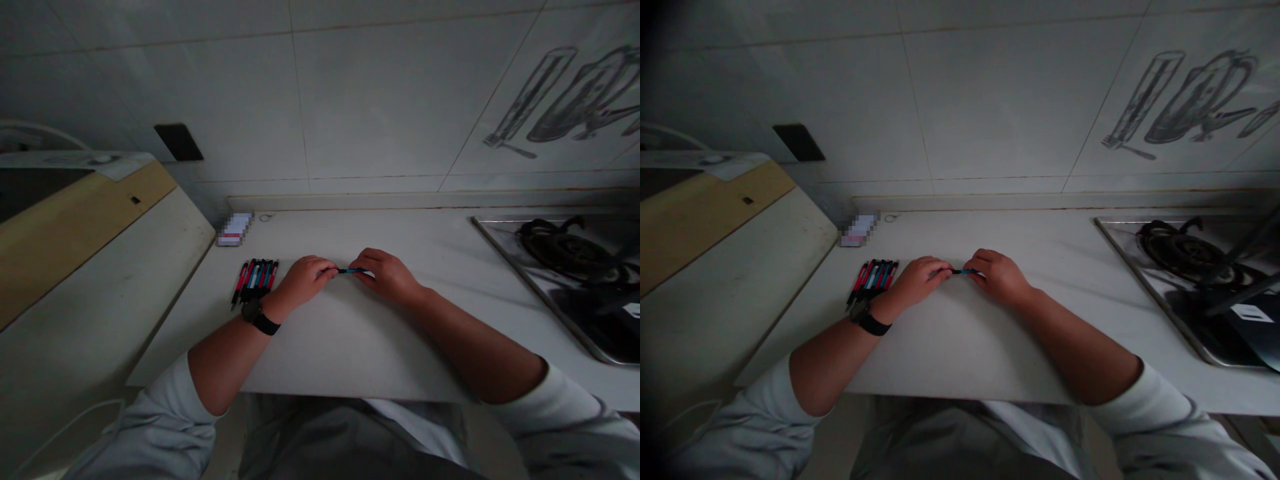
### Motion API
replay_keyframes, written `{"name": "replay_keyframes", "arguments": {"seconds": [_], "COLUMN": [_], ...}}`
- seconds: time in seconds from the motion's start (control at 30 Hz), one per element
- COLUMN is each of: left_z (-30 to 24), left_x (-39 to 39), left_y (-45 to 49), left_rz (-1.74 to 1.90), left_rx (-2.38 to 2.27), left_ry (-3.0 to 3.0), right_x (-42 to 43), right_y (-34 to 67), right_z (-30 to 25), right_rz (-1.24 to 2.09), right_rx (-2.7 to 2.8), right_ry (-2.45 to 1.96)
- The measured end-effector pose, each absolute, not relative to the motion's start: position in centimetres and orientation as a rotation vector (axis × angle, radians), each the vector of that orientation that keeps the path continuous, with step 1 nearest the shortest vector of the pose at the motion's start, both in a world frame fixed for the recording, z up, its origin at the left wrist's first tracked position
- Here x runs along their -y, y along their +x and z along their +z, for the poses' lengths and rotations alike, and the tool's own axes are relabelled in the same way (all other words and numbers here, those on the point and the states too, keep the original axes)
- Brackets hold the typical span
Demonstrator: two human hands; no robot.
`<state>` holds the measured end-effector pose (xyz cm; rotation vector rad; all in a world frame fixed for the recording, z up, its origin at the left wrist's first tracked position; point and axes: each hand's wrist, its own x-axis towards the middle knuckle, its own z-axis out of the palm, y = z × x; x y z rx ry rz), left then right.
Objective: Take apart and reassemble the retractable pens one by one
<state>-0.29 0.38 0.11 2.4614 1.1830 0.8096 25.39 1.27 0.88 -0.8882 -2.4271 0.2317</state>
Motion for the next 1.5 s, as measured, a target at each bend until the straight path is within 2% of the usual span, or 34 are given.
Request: {"name": "replay_keyframes", "arguments": {"seconds": [0.6,1.5], "left_z": [0.2,0.5], "left_x": [-0.1,-0.1], "left_y": [-0.4,-0.4], "left_rz": [0.943,0.958], "left_rx": [-1.204,-1.181], "left_ry": [2.462,2.509], "right_x": [-1.2,-0.7], "right_y": [24.9,24.9], "right_z": [0.0,1.0], "right_rz": [0.367,0.267], "right_rx": [2.395,2.458], "right_ry": [-0.959,-1.073]}}
